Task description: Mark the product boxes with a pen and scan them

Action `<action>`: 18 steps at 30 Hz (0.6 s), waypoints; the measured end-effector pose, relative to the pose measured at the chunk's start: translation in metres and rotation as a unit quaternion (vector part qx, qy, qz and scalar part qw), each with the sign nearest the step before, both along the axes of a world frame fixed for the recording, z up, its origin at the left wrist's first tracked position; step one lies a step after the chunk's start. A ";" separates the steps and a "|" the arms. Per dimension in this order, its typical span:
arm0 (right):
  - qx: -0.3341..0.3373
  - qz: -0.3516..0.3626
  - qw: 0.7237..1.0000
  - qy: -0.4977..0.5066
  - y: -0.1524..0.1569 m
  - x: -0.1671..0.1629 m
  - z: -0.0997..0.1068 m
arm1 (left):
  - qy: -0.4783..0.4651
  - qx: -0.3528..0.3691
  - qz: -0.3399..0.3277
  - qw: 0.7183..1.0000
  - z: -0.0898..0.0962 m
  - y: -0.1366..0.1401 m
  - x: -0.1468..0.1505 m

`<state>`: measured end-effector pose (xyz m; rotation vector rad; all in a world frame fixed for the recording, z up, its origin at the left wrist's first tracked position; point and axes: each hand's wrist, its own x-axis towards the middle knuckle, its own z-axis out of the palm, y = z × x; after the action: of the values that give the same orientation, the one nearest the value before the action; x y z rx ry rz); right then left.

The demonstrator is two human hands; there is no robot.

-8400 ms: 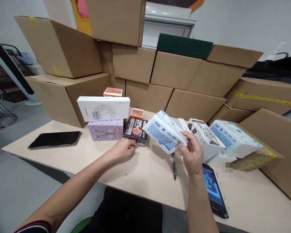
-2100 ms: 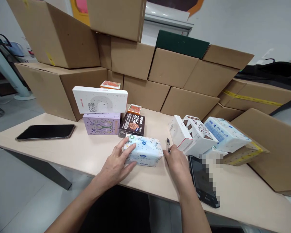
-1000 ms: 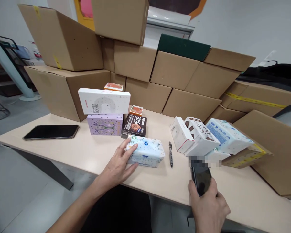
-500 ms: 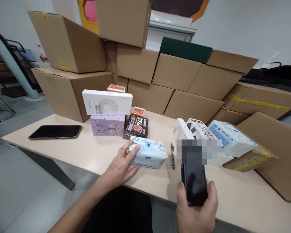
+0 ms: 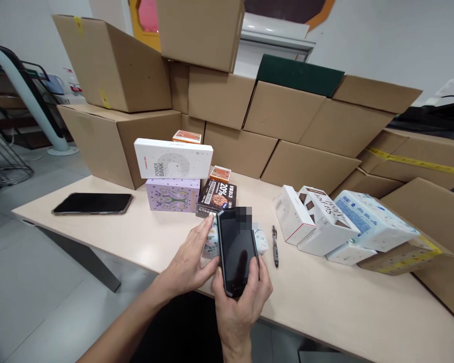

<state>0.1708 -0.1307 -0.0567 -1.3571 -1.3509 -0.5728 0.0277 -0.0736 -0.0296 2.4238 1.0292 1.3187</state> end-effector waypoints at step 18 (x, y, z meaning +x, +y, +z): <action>0.008 0.007 1.000 -0.008 0.001 0.001 -0.007 | -0.016 -0.003 0.040 0.999 0.000 0.002 0.012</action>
<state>0.1714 -0.1300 -0.0634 -1.3305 -1.3655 -0.5852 0.0398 -0.0712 -0.0301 2.3720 1.1305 1.3740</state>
